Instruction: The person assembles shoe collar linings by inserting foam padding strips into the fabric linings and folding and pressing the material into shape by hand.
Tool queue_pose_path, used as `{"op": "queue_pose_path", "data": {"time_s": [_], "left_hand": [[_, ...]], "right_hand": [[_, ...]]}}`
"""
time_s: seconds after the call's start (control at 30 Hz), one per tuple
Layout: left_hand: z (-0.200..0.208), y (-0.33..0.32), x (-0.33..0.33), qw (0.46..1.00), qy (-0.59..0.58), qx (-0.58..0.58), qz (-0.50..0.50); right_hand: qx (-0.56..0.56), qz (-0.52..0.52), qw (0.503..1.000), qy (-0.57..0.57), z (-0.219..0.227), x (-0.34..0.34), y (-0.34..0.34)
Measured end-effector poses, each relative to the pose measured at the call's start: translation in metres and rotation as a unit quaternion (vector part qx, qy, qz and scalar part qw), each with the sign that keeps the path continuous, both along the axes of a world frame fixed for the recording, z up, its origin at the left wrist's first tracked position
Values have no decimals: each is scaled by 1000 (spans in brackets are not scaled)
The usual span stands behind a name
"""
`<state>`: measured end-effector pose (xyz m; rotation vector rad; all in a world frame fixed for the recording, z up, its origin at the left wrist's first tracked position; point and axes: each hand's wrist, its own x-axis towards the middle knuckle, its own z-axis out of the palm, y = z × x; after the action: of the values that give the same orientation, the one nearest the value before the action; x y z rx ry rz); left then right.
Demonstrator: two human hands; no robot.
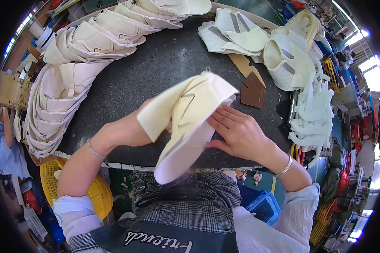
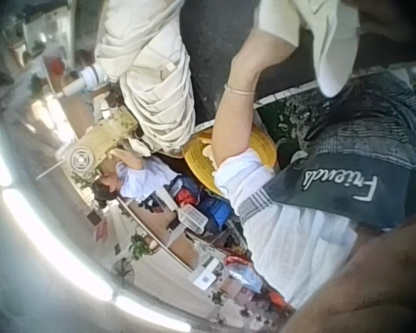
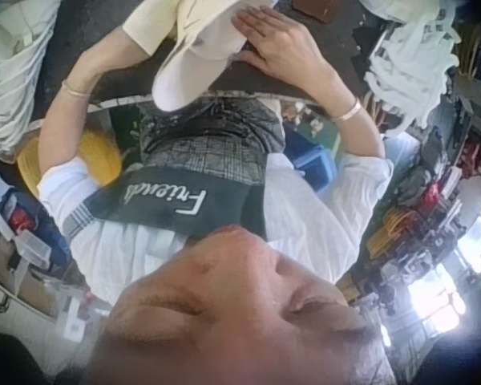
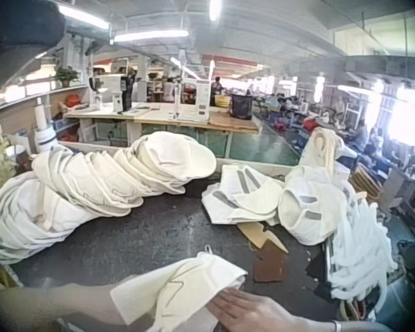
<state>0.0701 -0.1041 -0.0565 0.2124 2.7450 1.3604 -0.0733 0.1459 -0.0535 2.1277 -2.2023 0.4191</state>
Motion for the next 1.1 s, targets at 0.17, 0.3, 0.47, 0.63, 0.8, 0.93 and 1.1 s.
{"op": "queue_pose_path", "data": {"time_s": [0.17, 0.3, 0.47, 0.63, 0.8, 0.93, 1.1], "left_hand": [[57, 30, 22, 908, 352, -85, 210], [58, 90, 31, 968, 210, -136, -2], [-2, 36, 2, 886, 226, -404, 19], [0, 44, -1, 935, 217, -265, 93], [-13, 36, -3, 949, 179, -172, 196], [-3, 37, -10, 962, 82, -159, 206], [-12, 35, -24, 953, 70, -206, 210]], "right_hand": [[19, -4, 999, 34, -3, 13, -17], [18, 79, 995, 61, 5, 12, -34], [17, 0, 974, -224, 3, 9, -28], [-74, -34, 975, -208, -16, 19, -46], [-10, -184, 812, -553, -22, -2, -45], [-66, -65, 872, -480, -19, 3, -46], [4, -54, 834, -549, -4, 0, -48]]}}
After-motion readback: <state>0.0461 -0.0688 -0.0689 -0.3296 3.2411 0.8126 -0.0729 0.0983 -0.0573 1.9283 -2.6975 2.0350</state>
